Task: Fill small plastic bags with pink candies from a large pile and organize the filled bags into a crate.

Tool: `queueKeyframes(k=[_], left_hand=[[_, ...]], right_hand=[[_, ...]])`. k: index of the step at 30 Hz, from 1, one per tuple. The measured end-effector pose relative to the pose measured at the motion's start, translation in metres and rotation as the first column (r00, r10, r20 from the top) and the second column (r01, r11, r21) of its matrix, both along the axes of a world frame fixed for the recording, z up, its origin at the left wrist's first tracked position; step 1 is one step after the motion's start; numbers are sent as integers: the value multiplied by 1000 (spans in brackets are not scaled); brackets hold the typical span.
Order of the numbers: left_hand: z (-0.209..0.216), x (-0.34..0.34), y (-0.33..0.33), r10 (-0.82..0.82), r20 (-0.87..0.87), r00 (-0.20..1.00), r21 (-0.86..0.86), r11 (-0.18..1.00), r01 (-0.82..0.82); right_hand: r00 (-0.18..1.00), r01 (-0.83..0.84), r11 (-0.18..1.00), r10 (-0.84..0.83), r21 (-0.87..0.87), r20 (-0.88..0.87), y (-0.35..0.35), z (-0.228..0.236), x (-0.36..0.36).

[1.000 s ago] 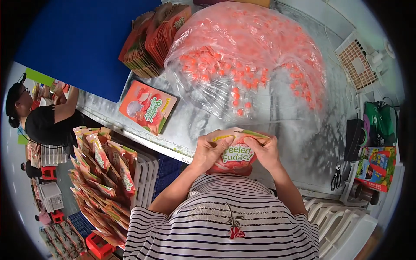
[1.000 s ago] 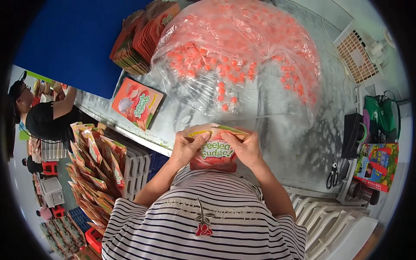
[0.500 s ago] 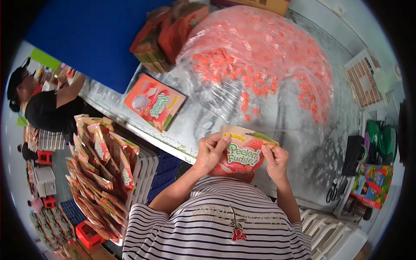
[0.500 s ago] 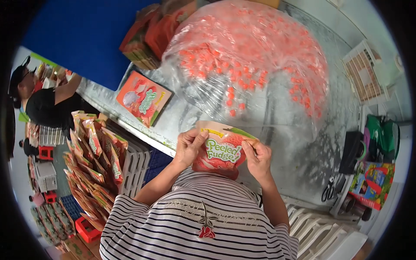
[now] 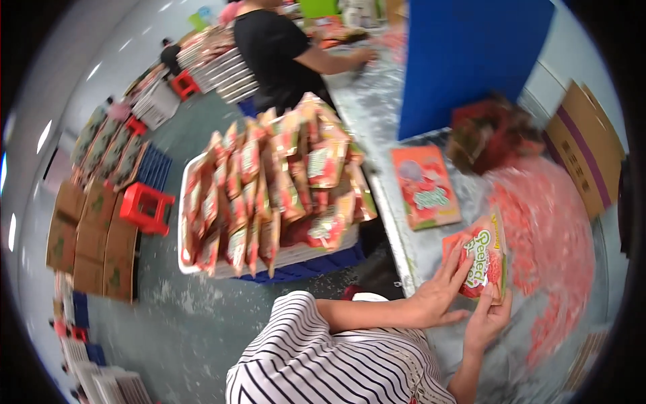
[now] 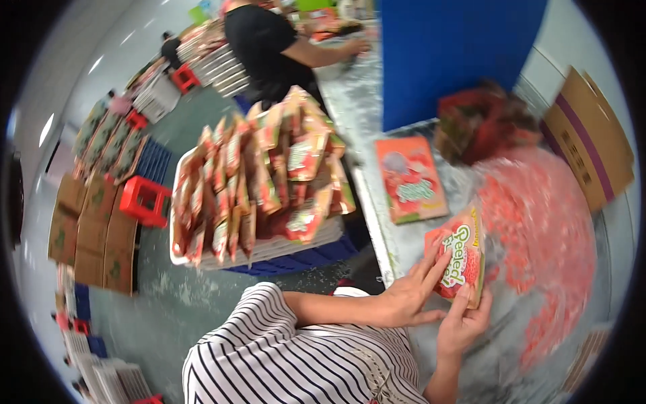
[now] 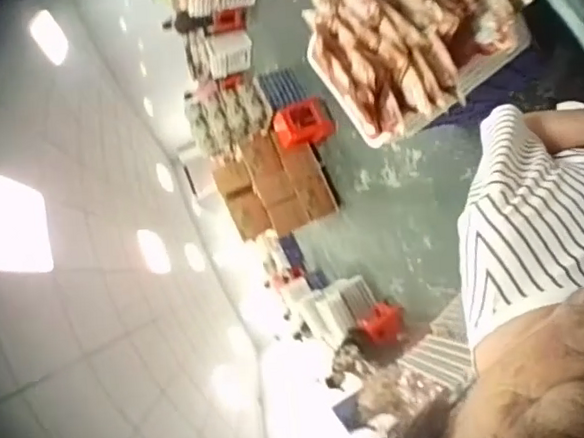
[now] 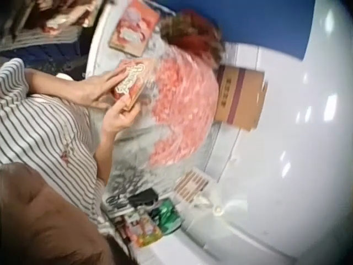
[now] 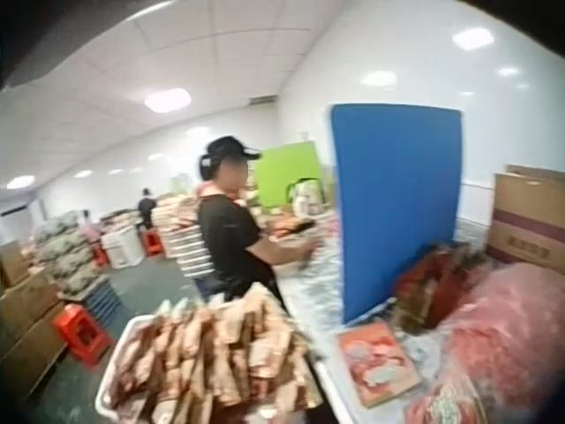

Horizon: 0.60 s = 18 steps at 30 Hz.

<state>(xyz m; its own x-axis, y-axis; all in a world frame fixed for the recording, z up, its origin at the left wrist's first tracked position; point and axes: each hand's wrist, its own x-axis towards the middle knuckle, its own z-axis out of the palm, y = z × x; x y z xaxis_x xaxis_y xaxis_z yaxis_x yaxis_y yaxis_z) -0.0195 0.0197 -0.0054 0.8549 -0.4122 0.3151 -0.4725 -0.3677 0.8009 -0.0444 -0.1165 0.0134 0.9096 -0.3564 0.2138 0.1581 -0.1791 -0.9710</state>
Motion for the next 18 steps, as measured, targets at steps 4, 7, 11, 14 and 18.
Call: queueKeyframes(k=[4,7,11,14,18], left_hand=[[11,15,45,210,-15,978,-113,971,-210],[13,21,97,413,180,893,-97,910,-402],[25,40,200,573,483,662,-8,759,-651],[62,41,308,590,694,414,-85,637,-766],[94,7,445,508,837,205,43,312,-949]], right_hand=[[933,-293,923,333,-248,137,63,20,15],[800,-342,747,549,-570,240,111,41,21],[563,-488,546,793,-680,233,155,64,29],[541,-542,491,825,-682,164,166,67,37],[655,-539,525,753,-659,65,158,54,53]])
